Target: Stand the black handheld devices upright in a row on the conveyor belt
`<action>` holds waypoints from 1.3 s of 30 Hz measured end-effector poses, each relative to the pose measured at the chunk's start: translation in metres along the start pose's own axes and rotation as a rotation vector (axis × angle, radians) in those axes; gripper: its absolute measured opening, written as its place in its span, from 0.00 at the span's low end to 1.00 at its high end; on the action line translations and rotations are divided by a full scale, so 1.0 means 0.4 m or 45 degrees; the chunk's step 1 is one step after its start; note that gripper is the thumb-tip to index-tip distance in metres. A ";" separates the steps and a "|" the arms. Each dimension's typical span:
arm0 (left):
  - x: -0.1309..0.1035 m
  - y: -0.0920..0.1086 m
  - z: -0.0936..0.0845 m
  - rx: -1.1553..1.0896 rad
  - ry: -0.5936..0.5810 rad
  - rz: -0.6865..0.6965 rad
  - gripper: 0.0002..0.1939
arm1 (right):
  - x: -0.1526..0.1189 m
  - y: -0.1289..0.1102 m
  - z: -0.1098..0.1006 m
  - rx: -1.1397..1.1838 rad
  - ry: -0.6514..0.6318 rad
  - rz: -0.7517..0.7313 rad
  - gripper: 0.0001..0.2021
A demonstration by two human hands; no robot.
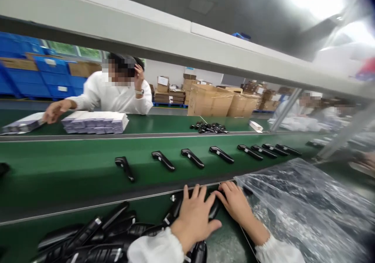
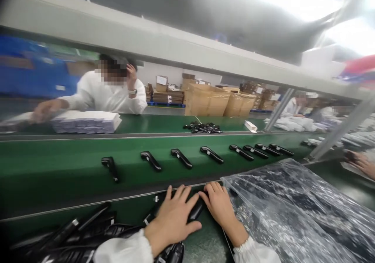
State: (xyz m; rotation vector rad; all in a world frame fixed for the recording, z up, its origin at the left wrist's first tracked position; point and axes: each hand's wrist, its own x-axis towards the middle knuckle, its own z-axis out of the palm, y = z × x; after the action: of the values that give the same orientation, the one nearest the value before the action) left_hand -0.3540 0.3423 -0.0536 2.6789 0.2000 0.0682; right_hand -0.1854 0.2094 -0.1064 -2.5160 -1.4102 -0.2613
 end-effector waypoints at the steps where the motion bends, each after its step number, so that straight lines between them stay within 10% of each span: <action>1: 0.010 0.003 0.022 0.021 0.017 0.013 0.38 | -0.006 0.013 0.004 0.029 0.010 -0.011 0.14; 8: -0.019 -0.033 0.085 0.046 0.160 0.015 0.18 | -0.037 0.088 0.040 0.343 -0.079 -0.081 0.17; 14: -0.081 -0.045 0.006 -0.044 0.033 -0.065 0.17 | -0.033 0.029 0.024 0.854 -0.095 0.125 0.19; 18: -0.120 -0.072 -0.048 -0.387 0.327 -0.092 0.18 | -0.002 0.003 0.034 1.221 -0.044 0.320 0.19; 25: -0.132 -0.201 -0.106 -1.140 0.650 -0.787 0.20 | 0.188 -0.153 0.082 1.378 0.078 0.122 0.25; 32: -0.173 -0.256 -0.100 -0.426 0.588 -0.504 0.15 | 0.213 -0.342 0.077 1.508 -0.253 -0.213 0.21; 39: -0.171 -0.278 -0.103 -0.532 0.686 -0.576 0.16 | 0.368 -0.383 0.126 1.547 -0.326 -0.148 0.17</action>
State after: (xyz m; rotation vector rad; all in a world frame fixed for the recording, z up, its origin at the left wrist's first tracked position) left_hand -0.4395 0.4485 -0.0668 2.0916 0.8485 0.6155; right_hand -0.2386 0.4209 -0.0955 -1.4692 -1.2071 0.7149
